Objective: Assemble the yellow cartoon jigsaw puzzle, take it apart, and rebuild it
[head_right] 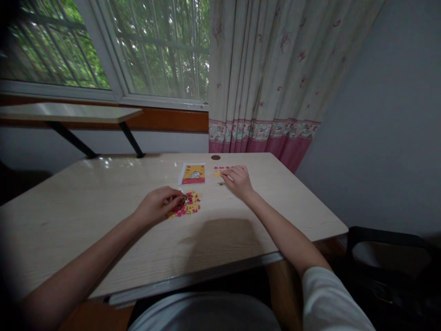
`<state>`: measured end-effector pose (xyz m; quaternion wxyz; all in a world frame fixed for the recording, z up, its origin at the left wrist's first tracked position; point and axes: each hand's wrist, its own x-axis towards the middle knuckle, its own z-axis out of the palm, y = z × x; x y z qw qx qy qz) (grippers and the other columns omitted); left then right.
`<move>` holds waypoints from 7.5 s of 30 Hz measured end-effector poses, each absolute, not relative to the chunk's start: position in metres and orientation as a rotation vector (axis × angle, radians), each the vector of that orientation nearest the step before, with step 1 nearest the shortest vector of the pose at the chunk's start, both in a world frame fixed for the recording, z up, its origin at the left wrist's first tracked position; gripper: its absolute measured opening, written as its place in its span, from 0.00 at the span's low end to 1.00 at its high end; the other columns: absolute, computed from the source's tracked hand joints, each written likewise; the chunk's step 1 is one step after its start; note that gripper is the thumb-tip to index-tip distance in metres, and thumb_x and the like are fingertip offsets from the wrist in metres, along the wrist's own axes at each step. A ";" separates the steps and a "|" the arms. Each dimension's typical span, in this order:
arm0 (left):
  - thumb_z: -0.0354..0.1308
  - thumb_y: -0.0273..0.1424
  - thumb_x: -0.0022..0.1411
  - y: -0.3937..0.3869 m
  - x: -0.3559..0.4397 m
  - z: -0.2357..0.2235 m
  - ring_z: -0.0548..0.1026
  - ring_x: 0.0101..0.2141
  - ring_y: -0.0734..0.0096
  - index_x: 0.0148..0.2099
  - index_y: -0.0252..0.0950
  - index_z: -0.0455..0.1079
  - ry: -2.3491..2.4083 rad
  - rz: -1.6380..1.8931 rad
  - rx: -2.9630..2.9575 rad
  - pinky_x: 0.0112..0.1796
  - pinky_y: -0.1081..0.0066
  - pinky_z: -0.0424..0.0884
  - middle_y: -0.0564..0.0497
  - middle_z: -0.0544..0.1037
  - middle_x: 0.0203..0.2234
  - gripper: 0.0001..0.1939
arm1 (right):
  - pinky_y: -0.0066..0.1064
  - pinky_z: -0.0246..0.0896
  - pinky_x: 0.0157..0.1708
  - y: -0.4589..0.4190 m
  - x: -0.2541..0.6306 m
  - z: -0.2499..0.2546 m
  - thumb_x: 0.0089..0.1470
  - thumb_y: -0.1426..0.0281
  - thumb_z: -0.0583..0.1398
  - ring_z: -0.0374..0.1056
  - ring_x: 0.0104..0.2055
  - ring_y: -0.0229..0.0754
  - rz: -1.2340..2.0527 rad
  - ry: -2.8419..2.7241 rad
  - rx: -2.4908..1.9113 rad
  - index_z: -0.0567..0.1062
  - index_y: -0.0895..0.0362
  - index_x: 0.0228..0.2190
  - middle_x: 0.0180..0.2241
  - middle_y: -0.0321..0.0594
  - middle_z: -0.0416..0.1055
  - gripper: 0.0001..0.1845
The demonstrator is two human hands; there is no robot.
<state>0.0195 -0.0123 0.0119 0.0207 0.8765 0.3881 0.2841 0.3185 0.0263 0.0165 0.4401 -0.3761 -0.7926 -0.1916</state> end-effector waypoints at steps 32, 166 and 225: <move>0.49 0.33 0.62 -0.013 0.017 0.016 0.73 0.28 0.71 0.38 0.37 0.73 1.159 0.870 2.734 0.31 0.72 0.67 0.48 0.77 0.29 0.12 | 0.26 0.57 0.30 0.111 0.342 -0.010 0.49 0.65 0.61 0.68 0.30 0.38 0.186 -1.910 -1.685 0.79 0.59 0.34 0.30 0.42 0.76 0.12; 0.56 0.44 0.49 -0.010 -0.002 0.031 0.62 0.21 0.74 0.24 0.36 0.65 1.201 0.084 2.489 0.23 0.75 0.54 0.54 0.68 0.18 0.16 | 0.34 0.56 0.40 0.036 0.331 0.018 0.54 0.63 0.57 0.64 0.28 0.38 -0.128 -1.773 -1.136 0.76 0.57 0.31 0.30 0.41 0.74 0.12; 0.68 0.29 0.43 -0.025 0.050 0.005 0.73 0.24 0.76 0.48 0.31 0.62 0.785 0.966 1.193 0.29 0.76 0.64 0.56 0.73 0.20 0.30 | 0.28 0.58 0.34 -0.006 0.265 0.005 0.53 0.66 0.59 0.66 0.29 0.36 0.213 -2.242 -0.750 0.78 0.56 0.33 0.25 0.39 0.73 0.09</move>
